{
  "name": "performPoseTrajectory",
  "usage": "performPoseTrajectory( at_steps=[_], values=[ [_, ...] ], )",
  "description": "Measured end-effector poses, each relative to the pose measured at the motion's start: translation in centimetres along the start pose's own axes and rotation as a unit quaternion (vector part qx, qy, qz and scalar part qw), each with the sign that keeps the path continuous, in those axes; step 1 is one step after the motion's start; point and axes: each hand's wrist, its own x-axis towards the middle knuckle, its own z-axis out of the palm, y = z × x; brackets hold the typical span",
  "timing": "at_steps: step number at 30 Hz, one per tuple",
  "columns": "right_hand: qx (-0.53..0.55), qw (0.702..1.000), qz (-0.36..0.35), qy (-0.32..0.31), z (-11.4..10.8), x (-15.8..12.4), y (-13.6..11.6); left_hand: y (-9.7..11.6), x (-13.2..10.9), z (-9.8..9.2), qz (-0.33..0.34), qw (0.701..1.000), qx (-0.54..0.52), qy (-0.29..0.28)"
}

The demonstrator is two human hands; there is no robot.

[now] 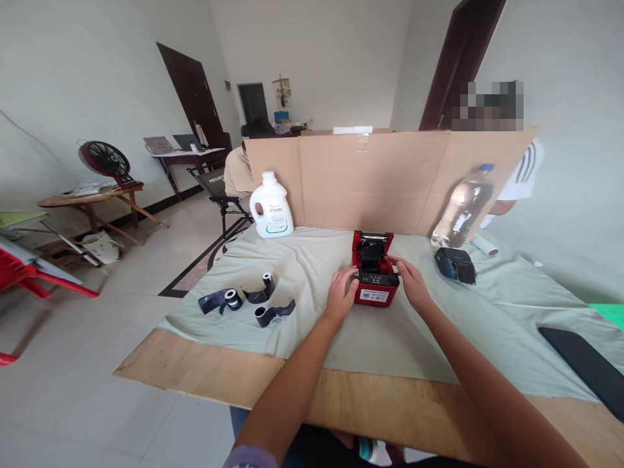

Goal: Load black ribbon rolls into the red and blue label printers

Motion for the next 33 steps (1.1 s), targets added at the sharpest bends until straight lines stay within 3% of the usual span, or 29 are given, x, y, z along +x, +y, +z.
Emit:
performPoseTrajectory(
  at_steps=[4, 7, 13, 18, 24, 26, 29, 33],
  values=[
    [-0.045, 0.996, 0.005, -0.083, 0.1, 4.0, -0.9, 0.0, 0.0, -0.1, 0.0, 1.0, -0.004, -0.003],
    [-0.092, 0.99, 0.017, -0.108, 0.7, 5.4, -1.6, -0.1, 0.0, -0.1, 0.001, 1.0, -0.004, -0.005],
    [-0.208, 0.978, -0.002, -0.021, 2.1, 5.7, -1.9, 0.0, 0.1, -0.2, 0.002, 1.0, -0.01, -0.011],
    [-0.086, 0.996, 0.035, -0.008, 2.3, 5.6, -2.2, 0.0, 0.1, -0.3, 0.006, 1.0, -0.002, -0.012],
    [0.049, 0.998, 0.039, 0.013, 0.7, 5.1, -3.4, 0.0, 0.0, -0.2, 0.005, 1.0, 0.017, -0.005],
    [0.034, 0.997, 0.051, -0.04, 0.3, 5.7, -3.5, 0.1, 0.0, -0.2, 0.005, 1.0, 0.024, -0.003],
    [-0.118, 0.973, 0.053, -0.19, 0.5, 7.2, -3.7, 0.2, 0.1, -0.2, 0.009, 1.0, 0.026, -0.003],
    [-0.348, 0.866, 0.006, -0.358, 2.3, 9.1, -4.4, 0.2, 0.1, -0.2, 0.012, 1.0, 0.024, 0.001]
  ],
)
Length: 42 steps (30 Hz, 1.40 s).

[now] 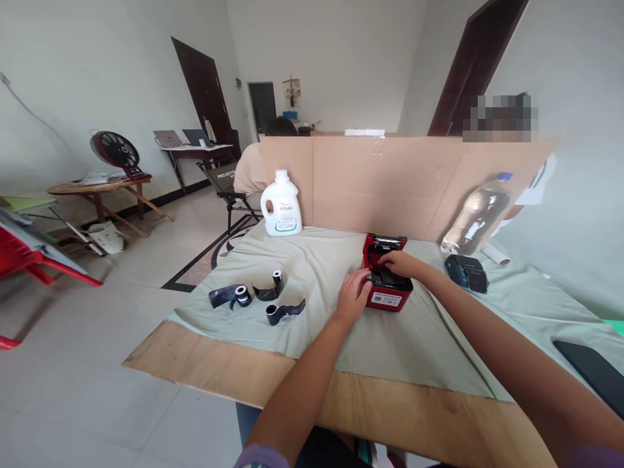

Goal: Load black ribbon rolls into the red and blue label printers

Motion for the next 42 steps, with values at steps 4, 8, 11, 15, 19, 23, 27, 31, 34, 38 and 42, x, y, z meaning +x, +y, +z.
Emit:
performPoseTrajectory(
  at_steps=[4, 8, 11, 15, 19, 23, 27, 31, 34, 38, 42],
  values=[
    [-0.083, 0.986, 0.026, -0.139, -0.3, 1.7, -1.9, -0.1, 0.0, 0.0, 0.001, 1.0, 0.002, -0.002],
    [-0.102, 0.98, 0.046, -0.162, 0.0, 2.5, -3.0, -0.4, 0.0, 0.1, 0.003, 1.0, 0.0, 0.0],
    [-0.113, 0.981, 0.048, -0.149, 0.2, 2.3, -3.0, -0.5, 0.1, 0.2, 0.005, 1.0, -0.001, 0.0],
    [-0.087, 0.993, 0.015, -0.082, -0.3, 0.8, -2.0, -0.5, 0.1, 0.1, 0.004, 1.0, 0.0, -0.003],
    [-0.007, 1.0, 0.007, -0.001, -1.0, -0.7, -0.3, -0.2, 0.1, 0.0, -0.001, 1.0, 0.0, -0.005],
    [-0.007, 1.0, -0.012, -0.027, -0.9, -1.0, 0.4, -0.1, 0.1, 0.0, -0.003, 1.0, 0.001, -0.004],
    [-0.052, 0.996, -0.004, -0.076, -0.8, -0.3, -0.6, -0.1, 0.1, 0.0, 0.001, 1.0, -0.002, -0.003],
    [-0.111, 0.987, 0.054, -0.102, -0.7, 0.7, -2.3, -0.2, 0.1, 0.0, -0.003, 1.0, 0.002, -0.007],
    [-0.137, 0.983, 0.081, -0.096, -0.2, 1.2, -3.1, -0.2, 0.1, 0.0, -0.004, 1.0, 0.003, -0.008],
    [-0.164, 0.978, 0.109, -0.074, 0.7, 1.4, -3.5, -0.2, 0.1, 0.0, -0.002, 1.0, 0.003, -0.007],
    [-0.168, 0.979, 0.107, -0.035, 0.9, 1.0, -3.6, -0.1, 0.1, 0.0, 0.001, 1.0, -0.001, -0.006]
  ],
)
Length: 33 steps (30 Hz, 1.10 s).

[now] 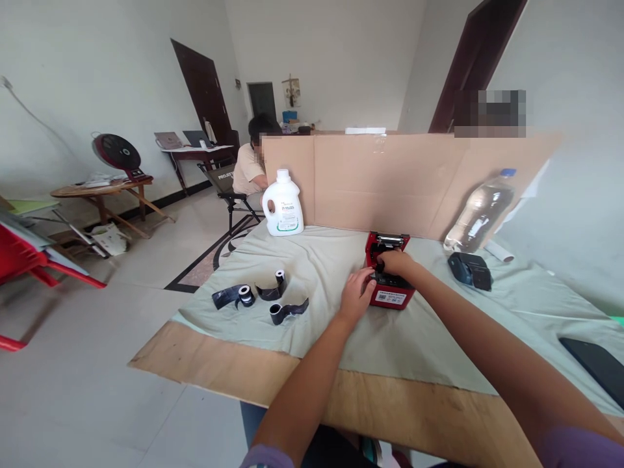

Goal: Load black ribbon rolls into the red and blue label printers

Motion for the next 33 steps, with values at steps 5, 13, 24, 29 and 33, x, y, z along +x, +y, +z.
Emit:
performPoseTrajectory(
  at_steps=[5, 13, 24, 29, 33],
  values=[
    [0.017, 0.999, 0.003, 0.051, -0.3, -1.3, 0.9, 0.0, 0.0, 0.0, -0.001, 1.0, -0.003, 0.002],
    [0.093, 0.975, -0.033, 0.198, -1.6, -6.3, 0.4, 1.0, 0.4, -1.0, -0.041, 0.996, -0.062, 0.041],
    [0.294, 0.895, -0.229, 0.244, -2.3, -7.5, -7.8, 1.7, 2.6, -6.2, -0.101, 0.966, -0.173, 0.165],
    [0.467, 0.829, -0.218, 0.216, -1.4, -6.0, -7.7, 0.3, 2.7, -6.6, -0.141, 0.942, -0.206, 0.226],
    [0.549, 0.798, -0.161, 0.188, -0.8, -5.5, -6.8, 0.4, 2.5, -6.4, -0.127, 0.941, -0.217, 0.227]
  ],
)
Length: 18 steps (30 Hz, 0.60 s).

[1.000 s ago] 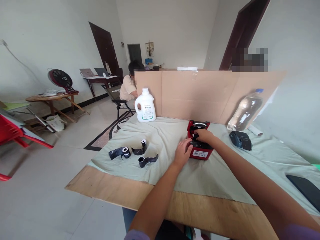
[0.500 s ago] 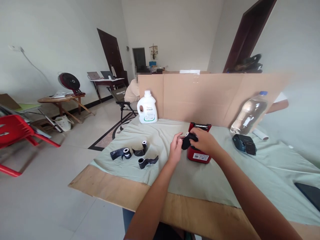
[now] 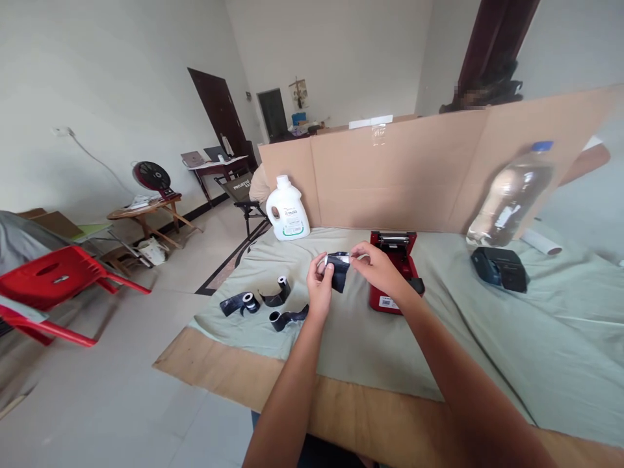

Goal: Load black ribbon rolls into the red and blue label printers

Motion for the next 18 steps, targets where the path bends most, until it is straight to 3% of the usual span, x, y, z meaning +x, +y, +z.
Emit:
performPoseTrajectory(
  at_steps=[6, 11, 18],
  values=[
    [0.073, 0.987, 0.06, -0.128, -1.2, -0.2, 0.9, 0.2, -0.5, 0.2, 0.039, 0.997, -0.018, -0.057],
    [0.085, 0.986, 0.026, -0.141, -1.2, -0.2, 1.3, 0.0, -0.9, 0.3, 0.037, 0.994, -0.011, -0.1],
    [0.099, 0.989, 0.03, -0.109, -1.0, 0.1, 1.7, -0.8, -0.7, 0.0, 0.02, 0.997, 0.043, -0.056]
  ],
)
